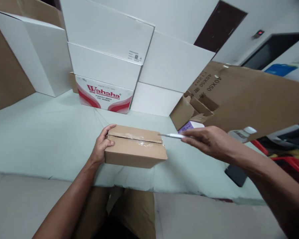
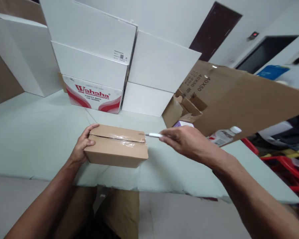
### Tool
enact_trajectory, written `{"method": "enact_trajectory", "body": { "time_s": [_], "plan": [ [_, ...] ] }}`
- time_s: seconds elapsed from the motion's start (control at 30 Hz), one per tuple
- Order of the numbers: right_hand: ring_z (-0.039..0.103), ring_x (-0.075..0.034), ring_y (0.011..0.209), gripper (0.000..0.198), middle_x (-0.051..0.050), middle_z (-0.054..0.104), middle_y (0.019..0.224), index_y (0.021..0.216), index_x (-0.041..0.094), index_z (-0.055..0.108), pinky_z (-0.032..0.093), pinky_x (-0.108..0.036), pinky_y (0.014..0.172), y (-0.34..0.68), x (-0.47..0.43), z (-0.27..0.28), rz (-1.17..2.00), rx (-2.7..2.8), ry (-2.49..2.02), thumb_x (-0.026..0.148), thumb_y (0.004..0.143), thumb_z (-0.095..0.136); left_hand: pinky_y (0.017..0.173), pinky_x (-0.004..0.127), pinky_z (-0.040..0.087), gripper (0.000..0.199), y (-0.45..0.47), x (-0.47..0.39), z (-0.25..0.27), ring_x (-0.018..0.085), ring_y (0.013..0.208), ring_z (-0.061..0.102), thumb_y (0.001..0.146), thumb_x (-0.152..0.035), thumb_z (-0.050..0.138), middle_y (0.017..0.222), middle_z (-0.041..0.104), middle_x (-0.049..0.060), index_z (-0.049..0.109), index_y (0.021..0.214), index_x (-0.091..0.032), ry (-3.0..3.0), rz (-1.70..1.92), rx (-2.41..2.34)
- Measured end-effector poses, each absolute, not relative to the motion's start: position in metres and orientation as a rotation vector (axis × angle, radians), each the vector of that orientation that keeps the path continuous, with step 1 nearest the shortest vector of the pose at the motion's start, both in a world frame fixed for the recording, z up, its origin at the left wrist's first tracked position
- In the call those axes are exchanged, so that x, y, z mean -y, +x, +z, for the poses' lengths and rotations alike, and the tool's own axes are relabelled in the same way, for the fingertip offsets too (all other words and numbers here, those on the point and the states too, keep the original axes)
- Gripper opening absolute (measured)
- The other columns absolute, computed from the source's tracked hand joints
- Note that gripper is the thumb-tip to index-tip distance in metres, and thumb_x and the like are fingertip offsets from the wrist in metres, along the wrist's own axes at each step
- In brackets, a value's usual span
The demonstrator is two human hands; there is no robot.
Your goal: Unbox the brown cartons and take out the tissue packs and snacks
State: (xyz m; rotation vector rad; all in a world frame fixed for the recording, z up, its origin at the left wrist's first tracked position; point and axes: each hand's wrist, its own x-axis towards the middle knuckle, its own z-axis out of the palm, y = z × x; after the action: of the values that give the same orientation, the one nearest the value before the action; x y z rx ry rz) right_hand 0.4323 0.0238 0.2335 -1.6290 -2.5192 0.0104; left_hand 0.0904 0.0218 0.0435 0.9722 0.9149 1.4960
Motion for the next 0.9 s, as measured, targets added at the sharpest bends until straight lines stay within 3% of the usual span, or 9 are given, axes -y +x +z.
{"method": "enact_trajectory", "body": {
  "time_s": [0.1, 0.27, 0.4, 0.53, 0.67, 0.73, 0.83, 0.9],
  "plan": [
    [0.07, -0.024, 0.074, 0.046, -0.006, 0.08, 0.088, 0.109, 0.023, 0.08, 0.05, -0.034, 0.065, 0.465, -0.014, 0.202, 0.072, 2.251, -1.716, 0.055, 0.097, 0.05, 0.083, 0.035, 0.049, 0.074, 0.091, -0.022, 0.043, 0.03, 0.103, 0.062, 0.058, -0.031, 0.065, 0.118, 0.069, 0.005, 0.063, 0.131, -0.023, 0.98, 1.508, -0.943],
    [0.074, -0.026, 0.095, 0.039, -0.012, 0.08, 0.111, 0.123, 0.016, 0.074, 0.052, -0.034, 0.077, 0.483, -0.011, 0.104, -0.071, 2.147, -2.085, 0.033, 0.1, 0.047, 0.097, 0.039, 0.05, 0.079, 0.094, -0.02, 0.047, 0.033, 0.119, 0.062, 0.059, -0.032, 0.067, 0.13, 0.069, 0.006, 0.062, 0.137, -0.022, 0.947, 1.52, -0.97],
    [0.074, -0.025, 0.09, 0.031, -0.013, 0.078, 0.103, 0.115, 0.016, 0.075, 0.05, -0.032, 0.075, 0.485, -0.015, 0.052, -0.111, 2.218, -2.15, 0.024, 0.099, 0.05, 0.115, 0.043, 0.041, 0.083, 0.094, -0.012, 0.048, 0.035, 0.139, 0.053, 0.068, -0.038, 0.072, 0.147, 0.061, 0.008, 0.054, 0.148, -0.024, 0.975, 1.574, -1.054],
    [0.072, -0.029, 0.098, 0.029, -0.017, 0.076, 0.108, 0.107, 0.015, 0.075, 0.052, -0.04, 0.081, 0.49, -0.018, 0.052, -0.141, 2.147, -2.015, 0.031, 0.097, 0.053, 0.124, 0.047, 0.032, 0.066, 0.087, 0.01, 0.039, 0.034, 0.148, 0.046, 0.083, -0.047, 0.073, 0.152, 0.057, 0.012, 0.058, 0.142, -0.022, 1.1, 1.662, -1.173],
    [0.072, -0.028, 0.099, 0.042, -0.016, 0.074, 0.118, 0.112, 0.018, 0.074, 0.055, -0.036, 0.07, 0.472, -0.005, 0.082, 0.2, 1.949, -1.669, 0.052, 0.098, 0.054, 0.124, 0.05, 0.033, 0.051, 0.084, 0.03, 0.036, 0.037, 0.148, 0.046, 0.08, -0.044, 0.079, 0.16, 0.048, 0.013, 0.068, 0.125, -0.023, 1.21, 1.645, -1.279],
    [0.072, -0.028, 0.105, 0.046, -0.014, 0.073, 0.124, 0.119, 0.021, 0.072, 0.058, -0.037, 0.075, 0.451, 0.005, 0.098, 0.335, 1.913, -1.509, 0.057, 0.097, 0.056, 0.124, 0.051, 0.033, 0.044, 0.087, 0.034, 0.04, 0.037, 0.15, 0.044, 0.08, -0.041, 0.08, 0.161, 0.046, 0.013, 0.069, 0.118, -0.024, 1.229, 1.672, -1.297],
    [0.069, -0.03, 0.119, 0.047, -0.014, 0.07, 0.134, 0.129, 0.023, 0.066, 0.058, -0.043, 0.091, 0.418, 0.019, 0.111, 0.359, 1.958, -1.346, 0.054, 0.093, 0.065, 0.123, 0.052, 0.034, 0.027, 0.094, 0.035, 0.048, 0.035, 0.152, 0.041, 0.081, -0.038, 0.078, 0.16, 0.045, 0.013, 0.066, 0.1, -0.023, 1.236, 1.731, -1.241],
    [0.066, -0.03, 0.124, 0.038, -0.014, 0.068, 0.136, 0.127, 0.025, 0.064, 0.057, -0.046, 0.096, 0.402, 0.026, 0.111, 0.234, 1.995, -1.241, 0.043, 0.094, 0.067, 0.123, 0.053, 0.035, 0.02, 0.097, 0.035, 0.052, 0.035, 0.152, 0.041, 0.083, -0.036, 0.076, 0.161, 0.045, 0.013, 0.062, 0.088, -0.022, 1.259, 1.743, -1.21]
  ]
}}
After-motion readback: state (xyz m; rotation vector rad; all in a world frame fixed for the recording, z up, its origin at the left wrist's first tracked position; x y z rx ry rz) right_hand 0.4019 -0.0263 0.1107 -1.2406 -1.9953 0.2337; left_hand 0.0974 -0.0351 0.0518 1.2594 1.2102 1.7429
